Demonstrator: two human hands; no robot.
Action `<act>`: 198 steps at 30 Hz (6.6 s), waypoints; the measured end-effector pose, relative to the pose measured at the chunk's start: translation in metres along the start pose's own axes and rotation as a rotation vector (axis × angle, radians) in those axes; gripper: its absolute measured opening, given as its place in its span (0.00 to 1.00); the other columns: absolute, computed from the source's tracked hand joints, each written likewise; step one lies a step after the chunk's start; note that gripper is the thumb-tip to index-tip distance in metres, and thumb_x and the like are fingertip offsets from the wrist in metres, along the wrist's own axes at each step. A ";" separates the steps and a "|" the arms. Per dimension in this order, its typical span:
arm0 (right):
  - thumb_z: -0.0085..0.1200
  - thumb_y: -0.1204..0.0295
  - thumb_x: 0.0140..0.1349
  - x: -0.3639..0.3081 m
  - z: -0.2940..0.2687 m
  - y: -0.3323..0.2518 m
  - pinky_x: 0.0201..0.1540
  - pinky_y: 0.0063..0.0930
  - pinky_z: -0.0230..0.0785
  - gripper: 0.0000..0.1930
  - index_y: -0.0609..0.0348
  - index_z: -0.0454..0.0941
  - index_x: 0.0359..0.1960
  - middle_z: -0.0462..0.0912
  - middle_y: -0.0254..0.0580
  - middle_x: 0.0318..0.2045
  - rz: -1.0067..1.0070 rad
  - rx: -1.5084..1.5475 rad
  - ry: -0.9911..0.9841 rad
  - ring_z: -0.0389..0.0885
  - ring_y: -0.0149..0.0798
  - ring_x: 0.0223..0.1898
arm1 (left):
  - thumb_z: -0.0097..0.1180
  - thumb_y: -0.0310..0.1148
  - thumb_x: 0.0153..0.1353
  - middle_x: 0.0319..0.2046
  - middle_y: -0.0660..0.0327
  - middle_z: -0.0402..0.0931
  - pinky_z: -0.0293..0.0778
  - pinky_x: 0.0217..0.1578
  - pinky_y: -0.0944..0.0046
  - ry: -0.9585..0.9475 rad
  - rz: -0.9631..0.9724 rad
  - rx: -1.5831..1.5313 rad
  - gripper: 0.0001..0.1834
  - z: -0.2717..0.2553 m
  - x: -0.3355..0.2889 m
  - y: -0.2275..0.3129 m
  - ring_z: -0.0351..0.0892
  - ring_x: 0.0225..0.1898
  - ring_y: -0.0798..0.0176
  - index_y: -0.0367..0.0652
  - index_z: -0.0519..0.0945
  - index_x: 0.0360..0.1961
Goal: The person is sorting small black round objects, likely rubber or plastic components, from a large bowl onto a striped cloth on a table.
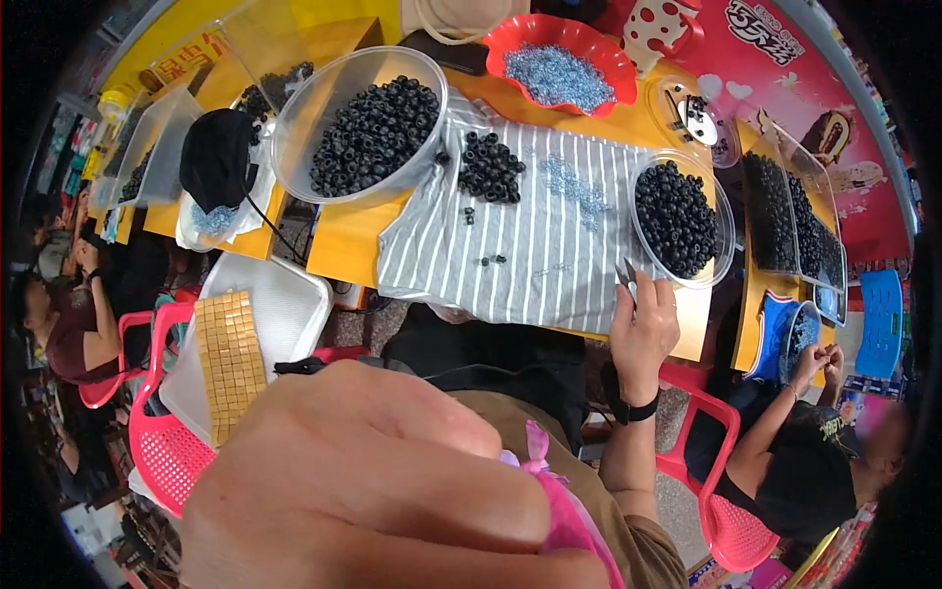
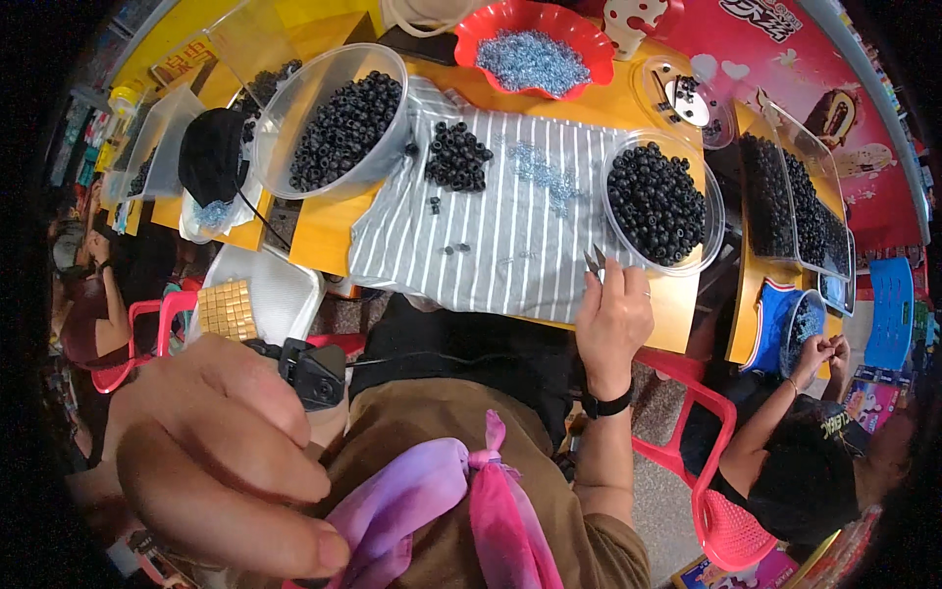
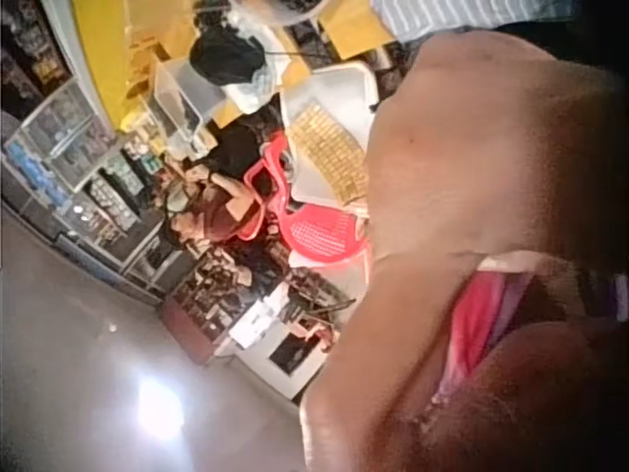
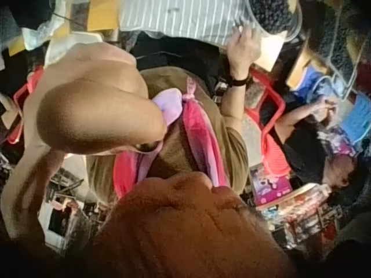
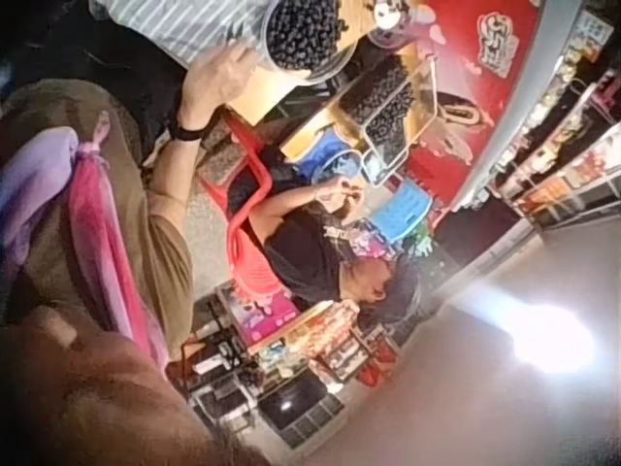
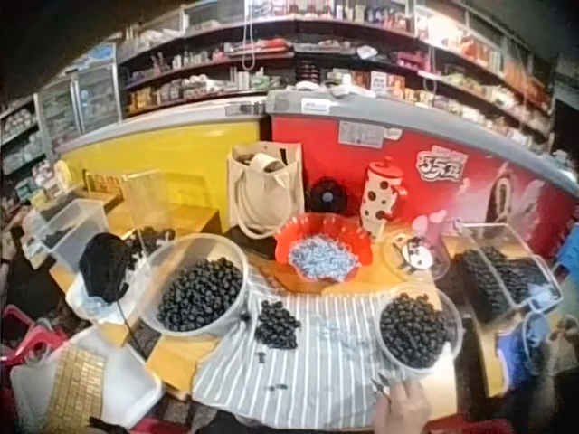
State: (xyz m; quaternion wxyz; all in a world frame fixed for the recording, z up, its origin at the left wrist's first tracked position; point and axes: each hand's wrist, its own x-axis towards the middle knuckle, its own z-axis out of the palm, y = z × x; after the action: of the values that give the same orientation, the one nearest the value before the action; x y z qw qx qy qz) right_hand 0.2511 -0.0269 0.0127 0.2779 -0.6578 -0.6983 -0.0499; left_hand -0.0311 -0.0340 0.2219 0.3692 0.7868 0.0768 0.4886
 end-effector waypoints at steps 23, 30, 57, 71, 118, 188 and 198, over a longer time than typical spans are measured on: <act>0.58 0.73 0.54 -0.003 0.016 0.005 0.33 0.44 0.65 0.10 0.61 0.77 0.38 0.72 0.49 0.30 -0.035 -0.021 0.034 0.73 0.54 0.34 | 0.60 0.27 0.56 0.33 0.61 0.81 0.71 0.29 0.67 0.005 -0.375 -0.001 0.05 0.017 -0.004 0.052 0.79 0.27 0.65 0.38 0.82 0.33; 0.57 0.73 0.55 -0.006 0.016 0.006 0.33 0.44 0.65 0.12 0.63 0.77 0.40 0.72 0.49 0.31 -0.098 -0.049 0.039 0.73 0.53 0.34 | 0.60 0.29 0.56 0.32 0.64 0.81 0.71 0.32 0.68 -0.534 -0.412 0.147 0.08 -0.028 0.018 0.071 0.78 0.28 0.68 0.39 0.83 0.36; 0.59 0.78 0.49 0.006 0.006 -0.021 0.35 0.41 0.65 0.10 0.62 0.78 0.35 0.73 0.45 0.29 -0.188 0.288 0.076 0.73 0.50 0.34 | 0.57 0.17 0.53 0.35 0.55 0.80 0.73 0.28 0.73 0.697 -0.575 -0.561 0.12 0.030 -0.117 -0.062 0.78 0.27 0.67 0.34 0.77 0.40; 0.55 0.83 0.49 0.028 0.023 -0.045 0.28 0.33 0.66 0.03 0.63 0.76 0.26 0.74 0.44 0.25 -0.146 0.617 -0.180 0.75 0.43 0.28 | 0.58 0.19 0.58 0.37 0.57 0.79 0.77 0.36 0.71 0.678 -0.767 -1.167 0.11 0.076 -0.147 -0.165 0.80 0.34 0.65 0.36 0.79 0.43; 0.61 0.75 0.49 0.037 0.043 -0.062 0.29 0.42 0.65 0.07 0.60 0.73 0.22 0.69 0.45 0.24 -0.172 0.248 -0.169 0.73 0.50 0.30 | 0.60 0.22 0.57 0.39 0.53 0.77 0.71 0.37 0.70 0.885 -0.705 -1.224 0.11 0.059 -0.162 -0.170 0.75 0.33 0.65 0.33 0.78 0.41; 0.57 0.84 0.57 0.007 0.035 -0.070 0.37 0.18 0.69 0.02 0.67 0.80 0.32 0.80 0.34 0.30 0.407 1.573 -0.582 0.76 0.24 0.33 | 0.59 0.18 0.56 0.40 0.58 0.75 0.77 0.35 0.71 0.670 -0.784 -0.987 0.09 0.071 -0.149 -0.182 0.79 0.34 0.67 0.34 0.81 0.39; 0.55 0.84 0.56 0.013 0.036 -0.067 0.33 0.19 0.68 0.02 0.67 0.76 0.27 0.79 0.37 0.27 0.167 1.334 -0.543 0.75 0.25 0.29 | 0.58 0.18 0.58 0.36 0.61 0.76 0.74 0.32 0.74 0.639 -0.831 -0.959 0.07 0.068 -0.147 -0.182 0.76 0.31 0.71 0.36 0.82 0.38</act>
State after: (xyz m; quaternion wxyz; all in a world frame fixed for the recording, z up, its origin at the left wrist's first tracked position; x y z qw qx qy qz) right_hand 0.1765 -0.0079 0.0079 0.4397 -0.3886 -0.5720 0.5732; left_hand -0.0062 -0.0092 -0.0196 0.7901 0.2613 0.2515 0.4943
